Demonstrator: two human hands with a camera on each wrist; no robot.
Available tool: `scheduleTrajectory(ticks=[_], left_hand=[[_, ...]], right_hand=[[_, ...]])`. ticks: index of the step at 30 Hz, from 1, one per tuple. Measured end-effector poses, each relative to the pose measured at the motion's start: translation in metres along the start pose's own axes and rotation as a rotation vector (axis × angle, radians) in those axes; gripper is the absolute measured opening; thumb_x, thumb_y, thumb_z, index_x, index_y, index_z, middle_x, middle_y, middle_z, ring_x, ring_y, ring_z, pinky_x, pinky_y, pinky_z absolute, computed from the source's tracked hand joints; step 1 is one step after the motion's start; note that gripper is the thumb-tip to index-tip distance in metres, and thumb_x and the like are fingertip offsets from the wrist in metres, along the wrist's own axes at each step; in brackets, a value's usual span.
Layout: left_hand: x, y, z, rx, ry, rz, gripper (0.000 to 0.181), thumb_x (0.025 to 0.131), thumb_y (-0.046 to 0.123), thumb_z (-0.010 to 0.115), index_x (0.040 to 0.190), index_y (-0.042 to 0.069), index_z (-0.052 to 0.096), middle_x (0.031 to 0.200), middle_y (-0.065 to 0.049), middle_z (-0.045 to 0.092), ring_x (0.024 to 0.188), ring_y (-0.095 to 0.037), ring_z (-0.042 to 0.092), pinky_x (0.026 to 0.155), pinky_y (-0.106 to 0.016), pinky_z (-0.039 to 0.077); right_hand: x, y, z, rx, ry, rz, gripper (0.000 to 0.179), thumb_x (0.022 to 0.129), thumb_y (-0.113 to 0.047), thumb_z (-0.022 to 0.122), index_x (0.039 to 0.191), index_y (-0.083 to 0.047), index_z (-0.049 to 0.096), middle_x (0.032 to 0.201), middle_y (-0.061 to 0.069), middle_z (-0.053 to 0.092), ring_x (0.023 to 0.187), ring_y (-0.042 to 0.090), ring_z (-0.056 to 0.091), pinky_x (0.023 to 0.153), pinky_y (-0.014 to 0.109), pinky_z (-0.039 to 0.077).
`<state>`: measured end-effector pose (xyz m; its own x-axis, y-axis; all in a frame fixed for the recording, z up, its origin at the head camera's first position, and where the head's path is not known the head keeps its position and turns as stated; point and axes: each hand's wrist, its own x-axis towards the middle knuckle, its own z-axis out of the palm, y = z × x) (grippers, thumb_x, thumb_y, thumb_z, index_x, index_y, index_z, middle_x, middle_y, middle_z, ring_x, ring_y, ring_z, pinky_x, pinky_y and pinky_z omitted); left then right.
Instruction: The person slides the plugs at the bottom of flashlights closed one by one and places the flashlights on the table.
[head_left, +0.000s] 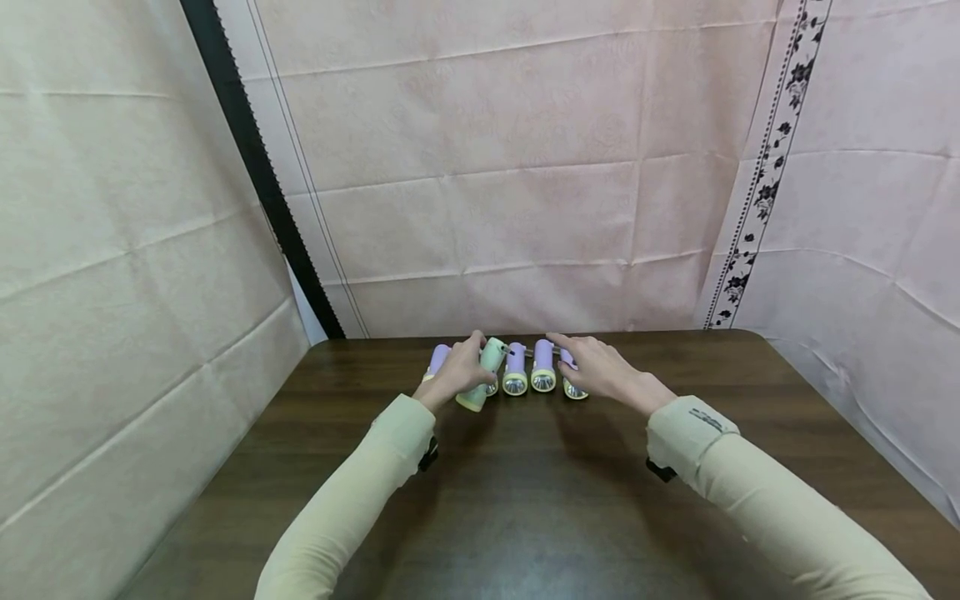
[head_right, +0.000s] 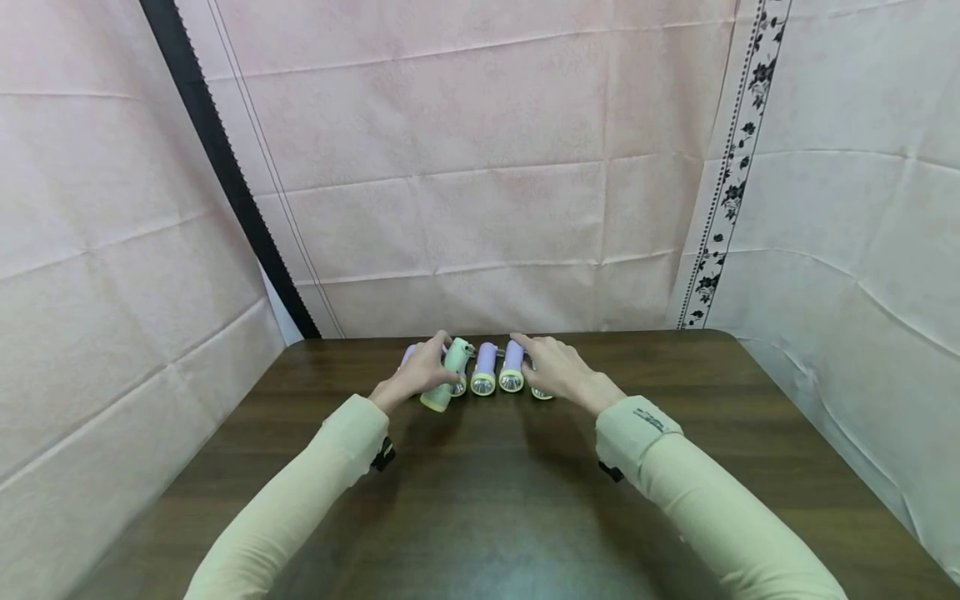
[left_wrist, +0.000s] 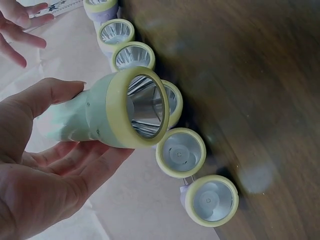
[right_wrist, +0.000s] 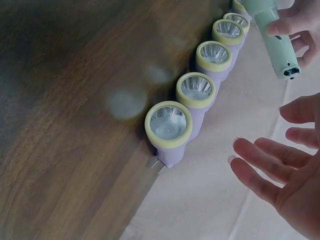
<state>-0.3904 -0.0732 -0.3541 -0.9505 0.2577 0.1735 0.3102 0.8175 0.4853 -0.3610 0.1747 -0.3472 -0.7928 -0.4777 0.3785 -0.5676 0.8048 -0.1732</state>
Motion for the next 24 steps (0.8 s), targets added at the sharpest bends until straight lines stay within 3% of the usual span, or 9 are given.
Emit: scheduleTrajectory(ticks=[11, 16, 21, 24], left_hand=[[0.000, 0.010, 0.005, 0.018, 0.007, 0.002, 0.059, 0.071, 0.011, 0.079, 0.121, 0.005, 0.048, 0.105, -0.015, 0.062, 0.087, -0.025, 0.059, 0.070, -0.033, 0.051], [0.000, 0.014, 0.006, 0.034, 0.000, -0.003, 0.060, 0.072, 0.014, 0.081, 0.123, 0.005, 0.051, 0.103, -0.014, 0.063, 0.088, -0.024, 0.059, 0.070, -0.032, 0.051], [0.000, 0.016, 0.007, 0.030, -0.017, 0.013, 0.058, 0.072, 0.011, 0.079, 0.123, 0.005, 0.053, 0.100, -0.013, 0.064, 0.084, -0.022, 0.059, 0.066, -0.031, 0.051], [0.001, 0.016, 0.009, 0.031, -0.035, 0.027, 0.056, 0.073, 0.011, 0.079, 0.122, 0.005, 0.052, 0.098, -0.011, 0.064, 0.081, -0.021, 0.059, 0.065, -0.030, 0.050]], right_hand=[[0.002, -0.006, 0.001, 0.026, -0.004, -0.001, 0.058, 0.083, -0.003, 0.056, 0.140, -0.010, 0.049, 0.119, 0.013, 0.066, 0.069, 0.017, 0.050, 0.056, 0.031, 0.039], [0.002, -0.007, 0.002, 0.041, -0.023, -0.008, 0.060, 0.082, 0.000, 0.054, 0.141, -0.011, 0.048, 0.100, 0.010, 0.068, 0.064, 0.015, 0.046, 0.054, 0.029, 0.036], [0.003, -0.007, 0.002, 0.063, -0.051, -0.017, 0.062, 0.082, 0.002, 0.050, 0.142, -0.012, 0.047, 0.078, 0.006, 0.060, 0.059, 0.014, 0.042, 0.052, 0.027, 0.032], [0.004, -0.008, 0.003, 0.069, -0.060, -0.027, 0.062, 0.081, 0.002, 0.050, 0.142, -0.012, 0.047, 0.085, 0.007, 0.063, 0.062, 0.014, 0.043, 0.053, 0.026, 0.033]])
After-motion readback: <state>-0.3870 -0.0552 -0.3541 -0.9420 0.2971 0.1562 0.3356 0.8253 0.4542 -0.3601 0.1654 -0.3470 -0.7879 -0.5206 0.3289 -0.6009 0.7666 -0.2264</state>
